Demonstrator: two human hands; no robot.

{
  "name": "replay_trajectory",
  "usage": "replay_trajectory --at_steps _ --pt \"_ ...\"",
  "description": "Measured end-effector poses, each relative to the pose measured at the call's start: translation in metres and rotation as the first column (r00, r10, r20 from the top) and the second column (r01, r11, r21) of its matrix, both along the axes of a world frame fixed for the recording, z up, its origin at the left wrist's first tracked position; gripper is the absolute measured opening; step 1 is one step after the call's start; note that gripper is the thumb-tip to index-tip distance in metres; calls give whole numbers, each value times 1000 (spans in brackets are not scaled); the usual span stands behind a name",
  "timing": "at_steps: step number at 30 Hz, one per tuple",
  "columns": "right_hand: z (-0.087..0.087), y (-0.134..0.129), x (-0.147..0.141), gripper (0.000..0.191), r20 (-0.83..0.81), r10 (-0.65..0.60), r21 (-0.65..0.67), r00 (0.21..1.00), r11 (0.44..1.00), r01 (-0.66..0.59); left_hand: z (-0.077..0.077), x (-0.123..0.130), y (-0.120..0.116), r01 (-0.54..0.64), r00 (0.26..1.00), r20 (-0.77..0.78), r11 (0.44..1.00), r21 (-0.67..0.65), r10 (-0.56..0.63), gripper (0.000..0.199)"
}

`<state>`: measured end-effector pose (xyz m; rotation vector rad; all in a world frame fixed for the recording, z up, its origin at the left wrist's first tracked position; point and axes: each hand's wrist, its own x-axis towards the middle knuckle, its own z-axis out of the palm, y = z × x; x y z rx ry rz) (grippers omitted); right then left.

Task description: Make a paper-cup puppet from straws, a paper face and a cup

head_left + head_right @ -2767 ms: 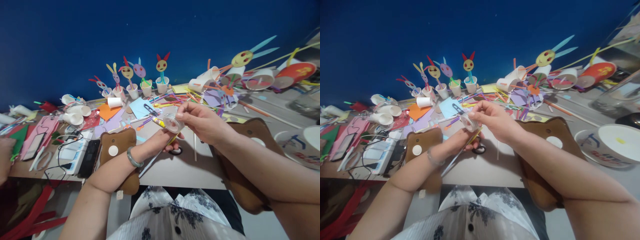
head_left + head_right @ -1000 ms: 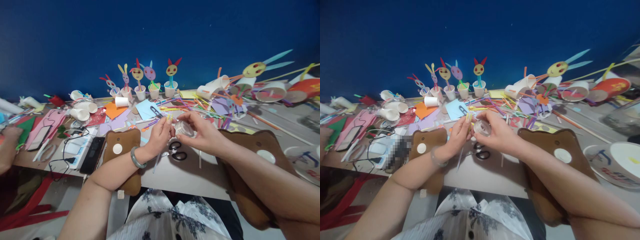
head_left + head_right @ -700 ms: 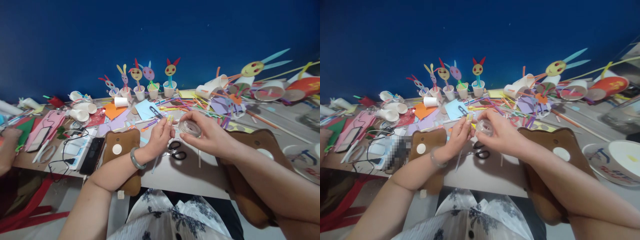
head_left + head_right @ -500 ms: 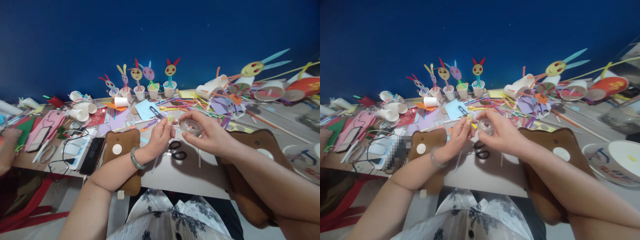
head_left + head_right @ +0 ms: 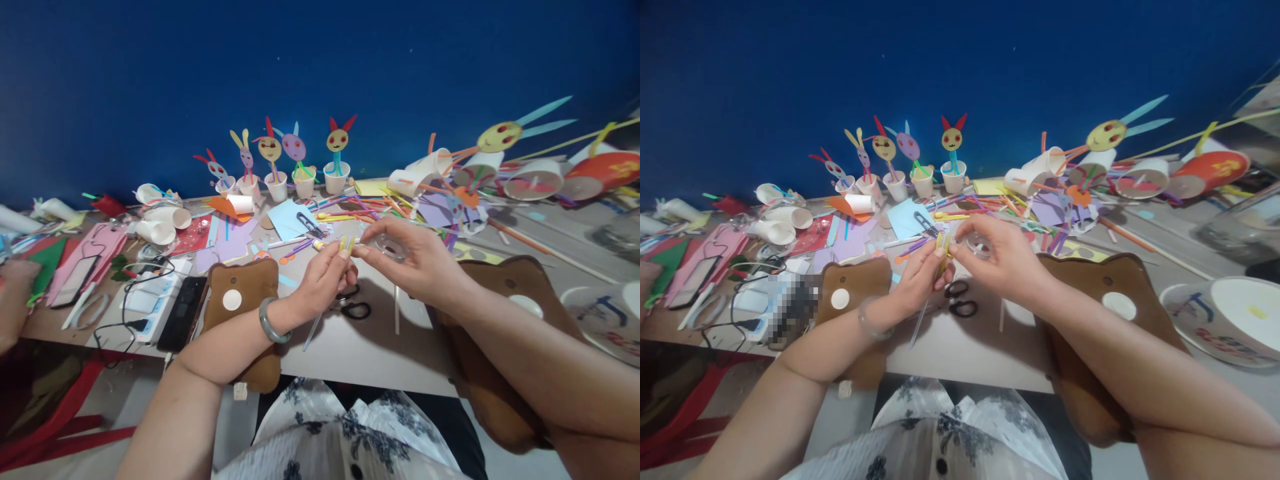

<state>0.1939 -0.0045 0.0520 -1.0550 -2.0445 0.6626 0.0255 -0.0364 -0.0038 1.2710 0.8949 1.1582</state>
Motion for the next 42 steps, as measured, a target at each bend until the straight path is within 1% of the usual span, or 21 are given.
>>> replay_trajectory --at_steps 4,9,13,18,21,24,27,31,37,42 --pt "0 0 -1 19 -31 -23 -49 999 999 21 1 0 -2 17 1000 4 1000 14 -17 35" --pt "-2 1 -2 18 -72 -24 -66 997 998 19 0 1 -3 27 999 38 999 26 -28 34" --pt "-5 2 -2 21 -100 -13 -66 995 998 7 2 2 -5 34 998 56 999 -3 -34 34" --pt "-6 2 -2 19 -88 -5 -82 996 997 -3 5 2 -6 32 998 58 999 -29 -30 30" --pt "-5 1 -2 19 -75 -9 -89 997 996 2 5 2 -6 30 998 56 999 -27 -28 32" --pt "-6 1 -2 19 -66 -10 -88 998 996 4 4 2 -5 26 998 50 999 -30 -24 39" --pt "-6 2 -3 18 -65 -8 -82 998 997 2 3 3 -5 13 1000 23 1000 -4 -13 44" --pt "-6 2 -3 19 -82 -2 -76 997 997 -4 1 3 -5 -7 1000 9 999 36 7 44" --pt "-6 2 -1 20 -78 14 -110 997 994 -23 -1 2 -3 -39 999 5 999 31 38 44" --pt "-5 3 -1 16 -69 12 -99 998 995 -18 -1 2 -4 -15 1000 -5 1000 22 15 44"
